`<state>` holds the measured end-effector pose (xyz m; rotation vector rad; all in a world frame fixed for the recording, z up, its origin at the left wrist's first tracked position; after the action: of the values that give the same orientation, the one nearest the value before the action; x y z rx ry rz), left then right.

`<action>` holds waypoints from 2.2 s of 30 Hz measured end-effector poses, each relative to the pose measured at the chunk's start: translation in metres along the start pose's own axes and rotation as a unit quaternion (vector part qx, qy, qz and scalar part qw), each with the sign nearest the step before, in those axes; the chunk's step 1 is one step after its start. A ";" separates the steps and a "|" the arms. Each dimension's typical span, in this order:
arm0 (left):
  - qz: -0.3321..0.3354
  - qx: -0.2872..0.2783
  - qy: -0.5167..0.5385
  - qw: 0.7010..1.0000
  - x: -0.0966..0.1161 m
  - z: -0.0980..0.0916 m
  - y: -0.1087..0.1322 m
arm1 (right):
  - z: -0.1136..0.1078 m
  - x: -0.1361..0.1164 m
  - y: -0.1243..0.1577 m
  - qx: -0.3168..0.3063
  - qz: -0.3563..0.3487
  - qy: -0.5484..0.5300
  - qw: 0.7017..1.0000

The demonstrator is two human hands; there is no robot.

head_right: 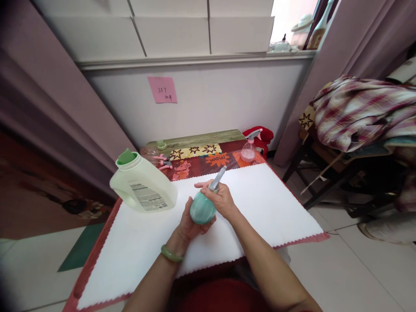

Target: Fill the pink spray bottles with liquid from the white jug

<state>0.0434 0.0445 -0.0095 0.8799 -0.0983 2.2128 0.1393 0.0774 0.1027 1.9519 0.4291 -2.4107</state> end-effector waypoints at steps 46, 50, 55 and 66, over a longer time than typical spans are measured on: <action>0.069 0.101 0.028 0.992 0.008 -0.003 -0.003 | -0.230 0.024 -0.046 0.373 0.144 0.477 0.783; 0.064 0.103 0.034 0.992 0.009 -0.003 -0.003 | -0.249 0.032 -0.055 0.377 0.163 0.487 0.771; 0.061 0.102 0.039 0.992 0.009 -0.004 -0.003 | -0.262 0.045 -0.063 0.390 0.161 0.479 0.770; 0.076 0.154 -0.020 0.985 0.009 0.000 0.000 | -0.269 0.070 -0.049 0.389 0.067 0.447 0.803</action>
<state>0.0391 0.0497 -0.0036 1.1156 0.1687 2.3924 0.3723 0.1944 -0.0046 3.2187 -0.8587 -1.4747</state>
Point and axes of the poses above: each hand's wrist, its own y-axis away from the middle knuckle, its own z-axis out of the palm, x = y × z, the point moved 7 cm from there along -y, towards the middle knuckle
